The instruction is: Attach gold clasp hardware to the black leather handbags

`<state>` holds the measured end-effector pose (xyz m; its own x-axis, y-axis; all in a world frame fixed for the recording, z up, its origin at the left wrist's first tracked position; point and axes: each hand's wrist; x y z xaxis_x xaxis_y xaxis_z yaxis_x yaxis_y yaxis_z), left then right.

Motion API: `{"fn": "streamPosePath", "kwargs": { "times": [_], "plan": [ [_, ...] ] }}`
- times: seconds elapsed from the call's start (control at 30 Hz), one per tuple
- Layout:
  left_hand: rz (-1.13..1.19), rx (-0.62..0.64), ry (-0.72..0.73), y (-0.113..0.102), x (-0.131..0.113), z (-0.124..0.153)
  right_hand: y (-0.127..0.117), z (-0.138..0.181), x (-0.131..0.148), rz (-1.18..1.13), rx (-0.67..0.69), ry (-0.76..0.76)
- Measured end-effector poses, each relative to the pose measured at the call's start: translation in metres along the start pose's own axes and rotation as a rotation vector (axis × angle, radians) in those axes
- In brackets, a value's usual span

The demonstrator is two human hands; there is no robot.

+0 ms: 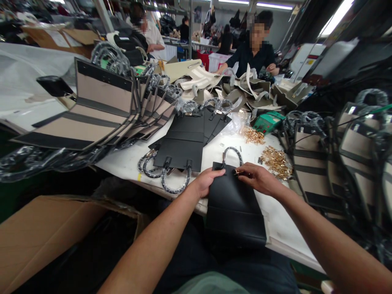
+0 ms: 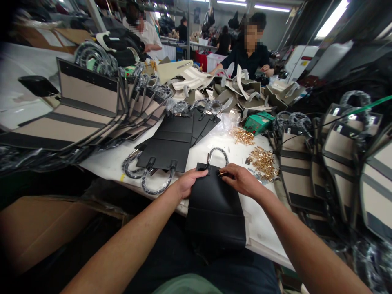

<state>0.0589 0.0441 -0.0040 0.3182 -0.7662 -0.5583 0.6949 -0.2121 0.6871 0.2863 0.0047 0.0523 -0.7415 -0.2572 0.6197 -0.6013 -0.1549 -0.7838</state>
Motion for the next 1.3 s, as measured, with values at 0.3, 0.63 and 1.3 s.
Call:
{"fn": "streamPosePath", "kwargs": {
  "times": [0.3,0.63,1.3],
  "plan": [
    [-0.005,-0.022,0.0,0.001,0.0,0.0,0.006,-0.001,0.004,0.054,-0.084,0.052],
    [-0.013,-0.036,0.019,0.005,-0.002,0.004,0.007,-0.005,-0.002,0.154,-0.005,-0.05],
    [-0.016,-0.055,0.082,0.004,0.003,0.003,0.013,-0.001,0.014,0.296,-0.06,-0.057]
  ]
}}
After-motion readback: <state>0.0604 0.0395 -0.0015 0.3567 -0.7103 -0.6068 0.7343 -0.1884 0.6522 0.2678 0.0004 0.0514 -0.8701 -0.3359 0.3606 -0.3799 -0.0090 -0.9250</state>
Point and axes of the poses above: each hand's wrist, its own z-axis away from the middle knuckle, its own y-axis out of the palm, x = y × z, and after that the axes turned 5 degrees about -x, right-handed
